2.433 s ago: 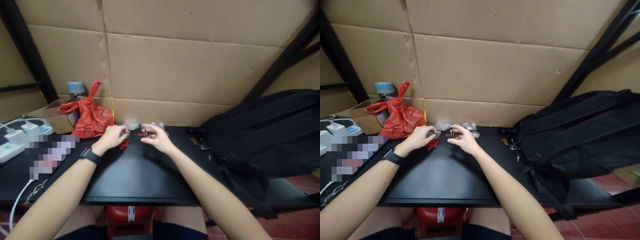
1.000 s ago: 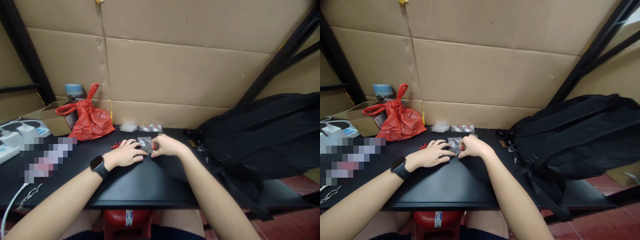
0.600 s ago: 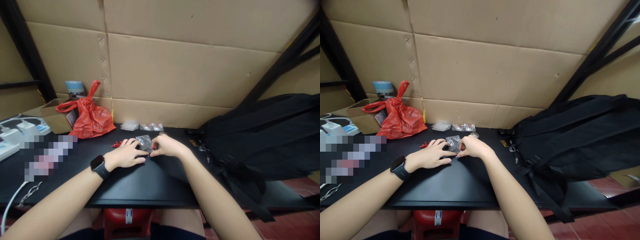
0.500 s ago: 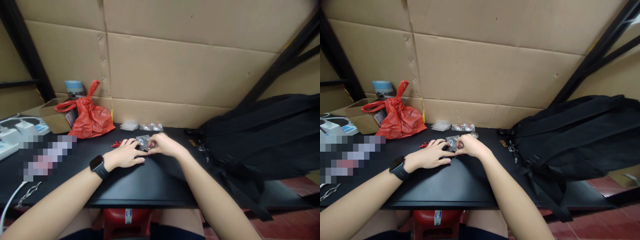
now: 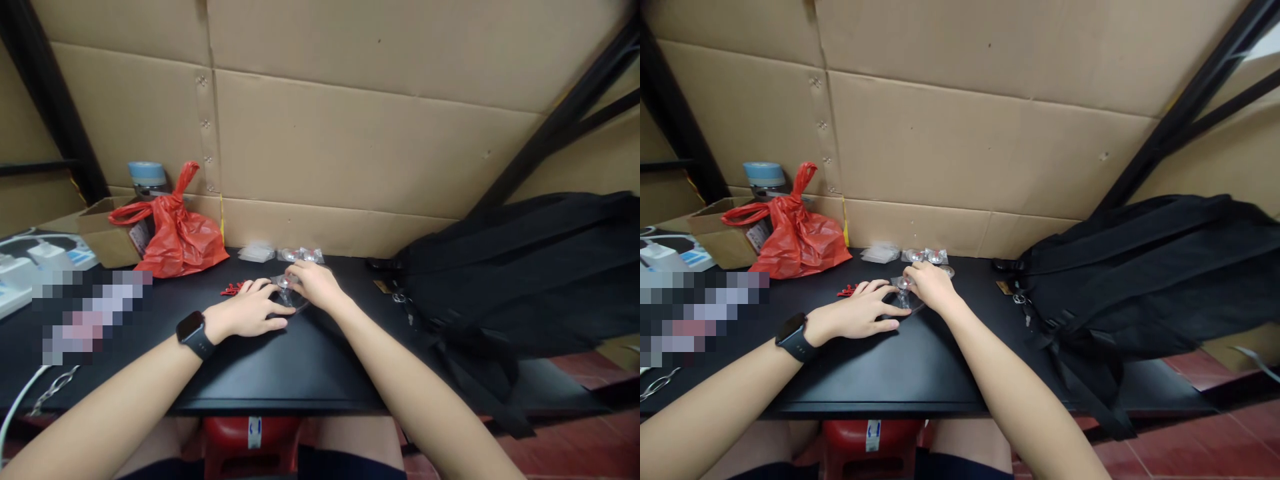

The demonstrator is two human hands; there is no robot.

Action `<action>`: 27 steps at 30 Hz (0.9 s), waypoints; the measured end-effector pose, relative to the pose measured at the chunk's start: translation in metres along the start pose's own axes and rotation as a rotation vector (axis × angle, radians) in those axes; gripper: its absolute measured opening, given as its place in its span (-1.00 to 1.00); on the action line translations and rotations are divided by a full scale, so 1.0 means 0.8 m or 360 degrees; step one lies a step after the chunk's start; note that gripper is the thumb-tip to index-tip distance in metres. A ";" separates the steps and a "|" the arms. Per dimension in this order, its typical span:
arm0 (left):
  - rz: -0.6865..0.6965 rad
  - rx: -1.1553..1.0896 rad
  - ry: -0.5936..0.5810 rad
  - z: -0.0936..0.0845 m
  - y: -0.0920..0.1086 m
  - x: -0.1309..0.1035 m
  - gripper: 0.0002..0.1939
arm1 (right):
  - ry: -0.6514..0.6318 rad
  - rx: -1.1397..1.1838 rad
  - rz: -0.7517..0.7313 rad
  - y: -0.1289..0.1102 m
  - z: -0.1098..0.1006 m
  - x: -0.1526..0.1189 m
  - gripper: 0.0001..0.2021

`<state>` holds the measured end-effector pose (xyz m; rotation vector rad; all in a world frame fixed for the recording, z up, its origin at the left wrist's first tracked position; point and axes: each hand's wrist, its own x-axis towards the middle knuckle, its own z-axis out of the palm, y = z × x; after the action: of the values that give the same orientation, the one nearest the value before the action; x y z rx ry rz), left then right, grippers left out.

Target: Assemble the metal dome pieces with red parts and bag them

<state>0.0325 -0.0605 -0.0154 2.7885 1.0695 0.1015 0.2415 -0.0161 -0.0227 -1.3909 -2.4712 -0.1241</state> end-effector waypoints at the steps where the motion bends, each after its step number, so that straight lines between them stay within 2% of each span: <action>1: -0.0005 0.0001 0.0001 0.000 -0.001 0.000 -0.60 | 0.0002 -0.0022 0.0010 0.000 0.001 0.001 -0.85; 5: 0.0021 0.0008 0.0069 0.005 -0.009 0.001 -0.62 | -0.0104 0.0067 -0.0092 0.005 0.000 0.001 -0.88; 7: 0.0022 0.0016 0.0132 0.008 -0.014 0.001 -0.55 | -0.0183 0.0202 -0.0172 0.010 -0.005 -0.002 -0.84; 11: -0.0086 0.0102 0.0228 0.010 -0.020 0.002 -0.33 | -0.0332 0.0444 -0.0274 0.022 -0.016 -0.010 -0.54; 13: -0.0115 0.0155 0.0244 0.009 -0.020 0.003 -0.34 | -0.0401 0.0496 -0.0288 0.027 -0.018 -0.013 -0.38; 15: -0.0133 0.0188 0.0258 0.009 -0.020 0.005 -0.38 | -0.0445 0.0508 -0.0300 0.031 -0.018 -0.015 -0.33; 17: -0.0158 0.0191 0.0301 0.010 -0.021 0.008 -0.44 | -0.0435 0.0502 -0.0323 0.031 -0.015 -0.014 -0.36; 20: -0.0206 0.0180 0.0424 0.014 -0.024 0.015 -0.61 | -0.0314 0.0541 -0.0296 0.027 -0.010 -0.010 -0.46; 22: -0.0235 0.0161 0.0509 0.016 -0.027 0.019 -0.72 | -0.0222 0.0588 -0.0253 0.024 -0.008 -0.007 -0.63; 25: -0.0308 0.0071 0.0602 0.015 -0.030 0.023 -0.75 | -0.0118 0.0674 -0.0173 0.022 -0.007 -0.004 -0.91; 27: -0.0410 -0.0029 0.0643 0.013 -0.032 0.025 -0.75 | -0.0059 0.0826 -0.0107 0.022 -0.005 -0.003 -0.97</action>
<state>0.0316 -0.0293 -0.0294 2.6465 1.4946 0.6610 0.2583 -0.0099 -0.0211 -1.0909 -2.3408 0.4974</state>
